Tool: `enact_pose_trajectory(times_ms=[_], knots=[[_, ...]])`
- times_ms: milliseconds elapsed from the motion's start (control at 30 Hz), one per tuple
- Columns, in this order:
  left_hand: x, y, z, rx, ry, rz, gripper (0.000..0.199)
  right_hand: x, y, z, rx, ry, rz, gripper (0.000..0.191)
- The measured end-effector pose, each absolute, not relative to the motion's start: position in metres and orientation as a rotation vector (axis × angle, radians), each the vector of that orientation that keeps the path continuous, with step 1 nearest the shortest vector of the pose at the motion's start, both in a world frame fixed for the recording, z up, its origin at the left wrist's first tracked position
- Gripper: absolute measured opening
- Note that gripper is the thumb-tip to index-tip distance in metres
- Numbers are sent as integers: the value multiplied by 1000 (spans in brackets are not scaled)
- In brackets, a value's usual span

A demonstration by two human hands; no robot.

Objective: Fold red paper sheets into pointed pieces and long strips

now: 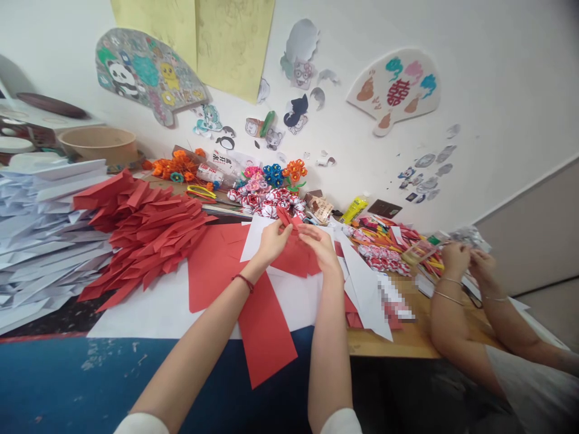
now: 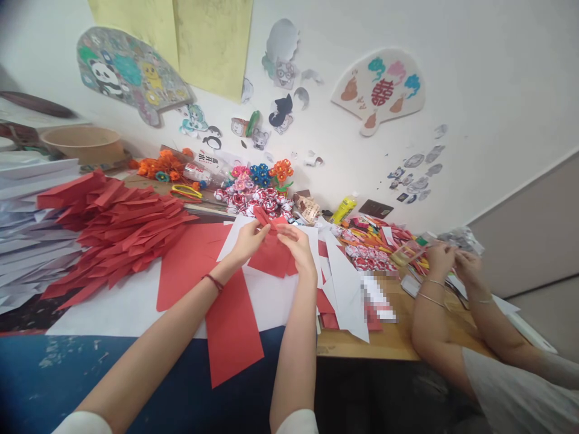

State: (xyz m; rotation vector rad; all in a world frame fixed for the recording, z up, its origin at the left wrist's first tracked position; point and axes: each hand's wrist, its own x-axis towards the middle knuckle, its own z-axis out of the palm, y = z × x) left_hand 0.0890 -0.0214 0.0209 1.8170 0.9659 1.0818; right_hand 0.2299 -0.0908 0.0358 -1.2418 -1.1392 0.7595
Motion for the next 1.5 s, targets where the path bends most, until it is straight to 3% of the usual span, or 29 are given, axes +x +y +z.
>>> enact_pose_trajectory(times_ms=[567,1100,1500], knots=[[89,-25,13,2243,1047,802,31,225,-77,18,-1298,-1133,720,32],[80,-28,21,2067,1107,1174,16,215,-76,22,-1237,-1121,830,29],[77,-36,23,2839,1044,1070,11,221,-69,12,-1248,-1084,711,31]])
